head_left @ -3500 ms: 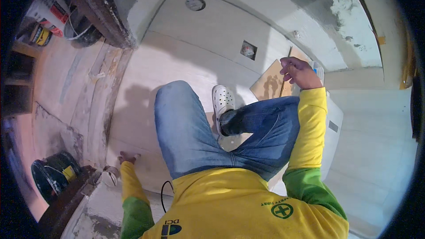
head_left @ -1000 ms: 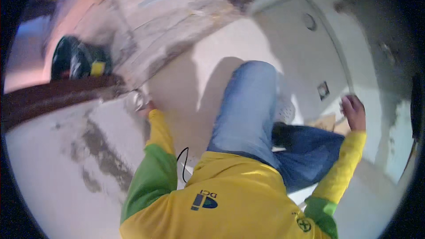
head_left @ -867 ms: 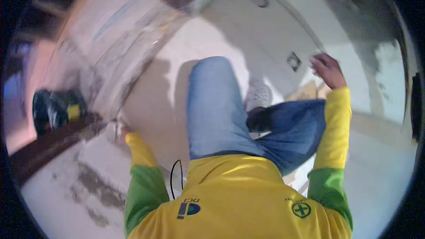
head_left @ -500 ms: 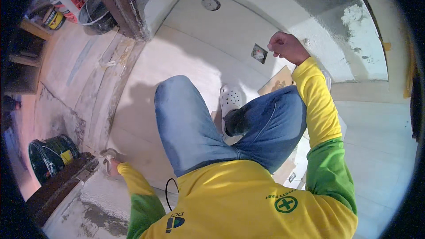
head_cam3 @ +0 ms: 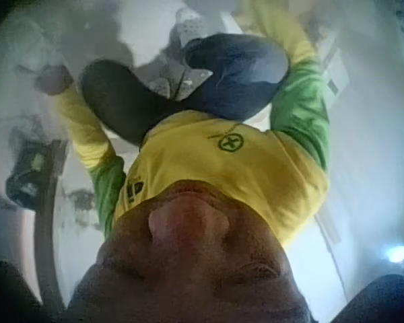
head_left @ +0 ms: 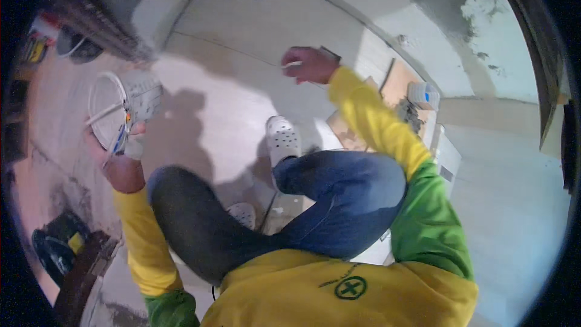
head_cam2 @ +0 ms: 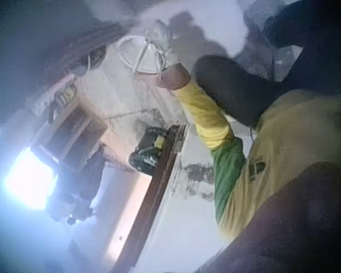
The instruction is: The person applies grout to the gaps between wall tiles using a small tool and their finger.
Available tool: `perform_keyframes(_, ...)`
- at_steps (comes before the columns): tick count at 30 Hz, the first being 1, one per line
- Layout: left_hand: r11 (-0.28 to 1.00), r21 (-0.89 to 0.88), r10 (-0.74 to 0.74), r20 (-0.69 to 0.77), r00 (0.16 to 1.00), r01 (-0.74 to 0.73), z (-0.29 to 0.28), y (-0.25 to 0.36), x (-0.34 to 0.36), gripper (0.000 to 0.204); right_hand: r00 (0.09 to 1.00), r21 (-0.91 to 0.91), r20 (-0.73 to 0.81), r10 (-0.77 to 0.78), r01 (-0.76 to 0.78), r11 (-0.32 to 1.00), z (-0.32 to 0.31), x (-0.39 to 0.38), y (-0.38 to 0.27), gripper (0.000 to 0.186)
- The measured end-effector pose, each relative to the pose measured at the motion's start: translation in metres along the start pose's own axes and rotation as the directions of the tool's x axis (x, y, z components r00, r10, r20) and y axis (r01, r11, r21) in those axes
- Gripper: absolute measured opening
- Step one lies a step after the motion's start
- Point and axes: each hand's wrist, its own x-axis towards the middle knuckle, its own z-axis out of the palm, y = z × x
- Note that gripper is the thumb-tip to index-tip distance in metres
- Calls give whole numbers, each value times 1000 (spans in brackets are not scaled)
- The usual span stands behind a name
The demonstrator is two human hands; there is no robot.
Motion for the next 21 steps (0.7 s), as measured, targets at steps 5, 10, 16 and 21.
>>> perform_keyframes(5, 990, 119, 39, 285, 958, -75, 81, -5, -21, 80, 987, -140, -151, -60, 39, 989, 112, 22, 79, 32)
perform_keyframes(10, 956, 251, 2, 504, 864, -149, 125, -30, -54, 92, 965, 744, -253, 67, 150, 651, 156, 7, 133, 33)
perform_keyframes(16, 943, 332, -218, 631, 744, -5, 167, -72, -51, 88, 934, 946, -313, 173, 289, 149, 73, -44, 199, 17)
perform_keyframes(21, 963, 94, -255, 636, 729, 254, 202, -88, -57, 84, 867, 913, -404, 291, 363, 185, 58, -75, 220, 11)
